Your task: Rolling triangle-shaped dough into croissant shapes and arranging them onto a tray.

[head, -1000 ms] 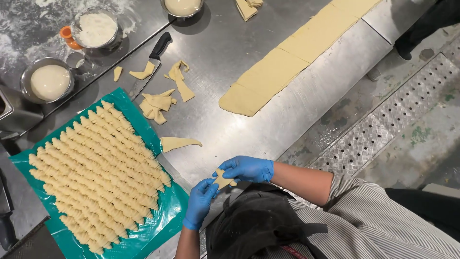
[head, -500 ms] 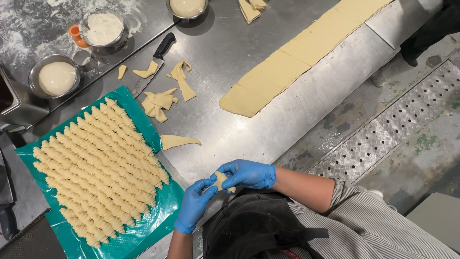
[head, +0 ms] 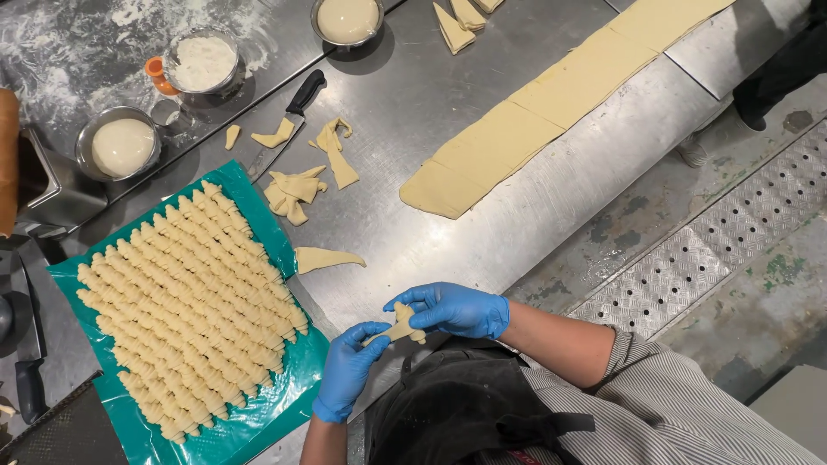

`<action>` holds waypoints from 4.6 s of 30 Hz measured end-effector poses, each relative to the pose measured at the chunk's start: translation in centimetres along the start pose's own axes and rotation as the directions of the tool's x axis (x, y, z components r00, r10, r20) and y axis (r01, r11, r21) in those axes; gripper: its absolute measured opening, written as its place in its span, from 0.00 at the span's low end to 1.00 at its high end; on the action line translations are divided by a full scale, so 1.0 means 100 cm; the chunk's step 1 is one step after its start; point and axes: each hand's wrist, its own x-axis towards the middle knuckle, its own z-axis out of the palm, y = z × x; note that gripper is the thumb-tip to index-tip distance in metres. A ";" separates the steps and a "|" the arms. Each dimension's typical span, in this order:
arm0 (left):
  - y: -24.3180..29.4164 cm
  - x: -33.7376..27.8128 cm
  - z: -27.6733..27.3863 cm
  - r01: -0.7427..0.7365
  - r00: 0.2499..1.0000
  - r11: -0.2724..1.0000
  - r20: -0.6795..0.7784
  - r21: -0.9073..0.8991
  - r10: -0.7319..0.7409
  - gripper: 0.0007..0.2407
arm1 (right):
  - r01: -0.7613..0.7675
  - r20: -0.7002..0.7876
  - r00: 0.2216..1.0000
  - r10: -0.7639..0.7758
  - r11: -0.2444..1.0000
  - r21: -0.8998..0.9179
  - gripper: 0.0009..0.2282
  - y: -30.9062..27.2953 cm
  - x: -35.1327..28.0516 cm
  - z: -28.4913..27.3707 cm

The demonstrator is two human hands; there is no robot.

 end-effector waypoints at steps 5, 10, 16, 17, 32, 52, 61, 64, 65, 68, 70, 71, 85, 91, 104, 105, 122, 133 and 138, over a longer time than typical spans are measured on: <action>0.005 0.003 0.008 0.017 0.998 1.000 -0.062 -0.019 -0.018 0.12 | 0.016 0.008 1.000 -0.016 1.000 0.000 0.23 0.009 0.008 -0.011; -0.003 0.004 0.000 0.028 0.998 0.996 -0.049 -0.082 -0.032 0.11 | -0.015 0.018 1.000 0.014 0.999 0.051 0.24 -0.007 0.002 -0.008; 0.008 0.003 0.015 0.091 0.994 0.983 -0.044 -0.157 -0.099 0.11 | -0.025 0.023 0.999 0.023 0.998 0.056 0.22 -0.002 0.009 -0.002; 0.006 0.004 0.013 0.090 0.994 0.984 -0.045 -0.156 -0.098 0.11 | -0.025 0.024 0.999 0.023 0.998 0.055 0.22 -0.005 0.007 -0.003; -0.001 0.002 0.016 0.030 0.987 0.985 -0.150 -0.170 -0.056 0.11 | -0.025 -0.023 0.999 0.027 0.997 0.068 0.22 -0.006 0.002 -0.010; -0.012 0.002 0.020 -0.134 0.981 0.980 -0.158 -0.146 0.110 0.10 | 0.018 -0.053 0.998 -0.015 0.999 0.047 0.24 0.006 0.006 -0.018; -0.036 0.016 0.014 -0.255 0.964 0.953 -0.124 -0.161 0.237 0.14 | -0.030 -0.014 0.999 0.031 0.998 0.058 0.23 0.005 0.008 0.001; -0.035 0.007 0.006 -0.176 0.974 0.980 -0.158 -0.087 0.161 0.17 | -0.056 -0.028 0.998 0.057 0.997 0.055 0.22 0.022 0.020 -0.019; -0.037 0.000 0.006 -0.172 0.974 0.980 -0.165 -0.100 0.154 0.17 | -0.070 -0.029 0.997 0.072 0.996 0.053 0.22 0.024 0.018 -0.016; -0.037 0.001 -0.007 -0.123 0.964 0.986 -0.251 -0.117 0.090 0.15 | -0.002 -0.029 1.000 0.004 0.999 0.046 0.21 0.010 0.029 -0.011; -0.056 -0.005 -0.019 -0.174 0.953 0.963 -0.283 -0.205 0.112 0.14 | 0.033 -0.047 0.998 -0.032 0.999 0.013 0.20 0.004 0.038 -0.004; -0.057 -0.008 -0.022 -0.177 0.953 0.964 -0.279 -0.200 0.118 0.14 | 0.041 -0.048 0.998 -0.040 0.999 0.012 0.20 0.005 0.042 -0.004; -0.051 -0.058 -0.096 -0.036 0.968 0.968 -0.248 -0.249 -0.028 0.14 | 0.082 -0.144 0.987 -0.073 0.995 0.052 0.18 0.051 0.096 0.058; -0.065 -0.082 -0.135 0.007 0.969 0.979 -0.241 -0.204 -0.057 0.15 | 0.124 -0.154 0.982 -0.111 0.989 0.077 0.18 0.091 0.119 0.074; -0.100 -0.104 -0.189 0.011 0.984 0.979 -0.171 -0.205 -0.047 0.15 | 0.138 -0.224 0.968 -0.115 0.986 0.089 0.19 0.126 0.141 0.122; -0.102 -0.105 -0.191 0.012 0.986 0.977 -0.162 -0.215 -0.048 0.15 | 0.137 -0.244 0.963 -0.115 0.988 0.077 0.19 0.129 0.144 0.119; -0.071 -0.107 -0.185 -0.005 0.971 0.985 -0.238 -0.171 -0.036 0.18 | 0.105 -0.227 0.966 -0.120 0.991 -0.077 0.19 0.143 0.176 0.150; -0.088 -0.088 -0.177 -0.070 0.981 0.966 -0.194 -0.249 0.022 0.16 | 0.077 -0.331 0.933 -0.144 0.975 -0.206 0.19 0.147 0.168 0.162; -0.098 -0.087 -0.180 -0.066 0.983 0.961 -0.181 -0.269 0.017 0.16 | 0.072 -0.321 0.936 -0.144 0.972 -0.226 0.20 0.150 0.167 0.162</action>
